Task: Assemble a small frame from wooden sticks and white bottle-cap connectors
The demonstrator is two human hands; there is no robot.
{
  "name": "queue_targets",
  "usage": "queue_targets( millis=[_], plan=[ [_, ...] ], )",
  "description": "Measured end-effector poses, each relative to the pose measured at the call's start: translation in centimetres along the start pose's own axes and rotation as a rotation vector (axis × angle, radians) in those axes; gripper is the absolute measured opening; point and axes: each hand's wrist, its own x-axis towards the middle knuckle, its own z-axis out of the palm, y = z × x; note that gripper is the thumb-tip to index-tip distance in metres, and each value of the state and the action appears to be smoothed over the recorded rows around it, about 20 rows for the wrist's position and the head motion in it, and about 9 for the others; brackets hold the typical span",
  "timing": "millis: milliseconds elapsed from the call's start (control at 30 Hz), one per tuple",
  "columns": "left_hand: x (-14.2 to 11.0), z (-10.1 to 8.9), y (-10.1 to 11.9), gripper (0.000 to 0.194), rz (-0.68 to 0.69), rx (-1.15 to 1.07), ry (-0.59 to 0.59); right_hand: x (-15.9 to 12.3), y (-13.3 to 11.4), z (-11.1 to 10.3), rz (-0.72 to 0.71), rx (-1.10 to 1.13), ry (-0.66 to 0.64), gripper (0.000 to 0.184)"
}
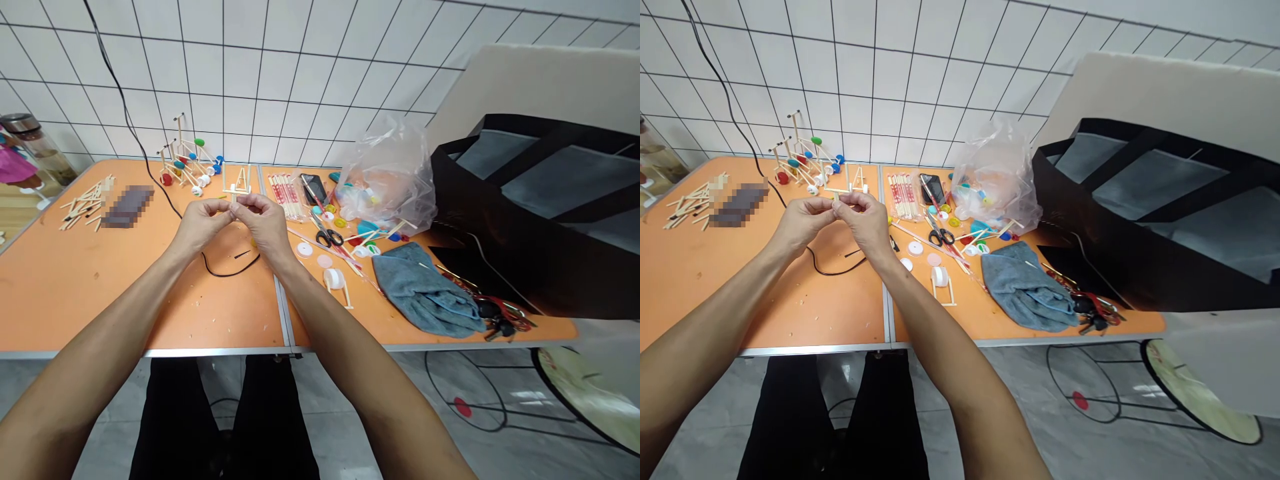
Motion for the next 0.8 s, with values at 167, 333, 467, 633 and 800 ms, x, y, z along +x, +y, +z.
queue_targets(
  millis=[167,333,467,633,800],
  plan=[
    [-0.1,0.2,0.3,0.04,0.013,0.018,0.017,-0.1,-0.2,0.0,0.01,-0.008,-0.002,0.027],
    [-0.2,0.2,0.4,0.038,0.0,0.023,0.039,-0.1,-0.4,0.1,0.045,0.003,-0.005,0.024],
    [0.2,-0.4,0.0,0.033,0.001,0.002,0.103,0.1,-1.1,-0.9,0.1,0.03,-0.063,0.026],
    [0.9,-1.4,-0.5,0.018,0.013,0.001,0.212,1.1,-2.9,-4.4,0.097,-0.194,0.055,0.022],
    [1.2,-1.7,-0.6,0.014,0.005,0.003,0.241,1.1,-3.7,-5.6,0.167,-0.9,0.061,0.009]
  ],
)
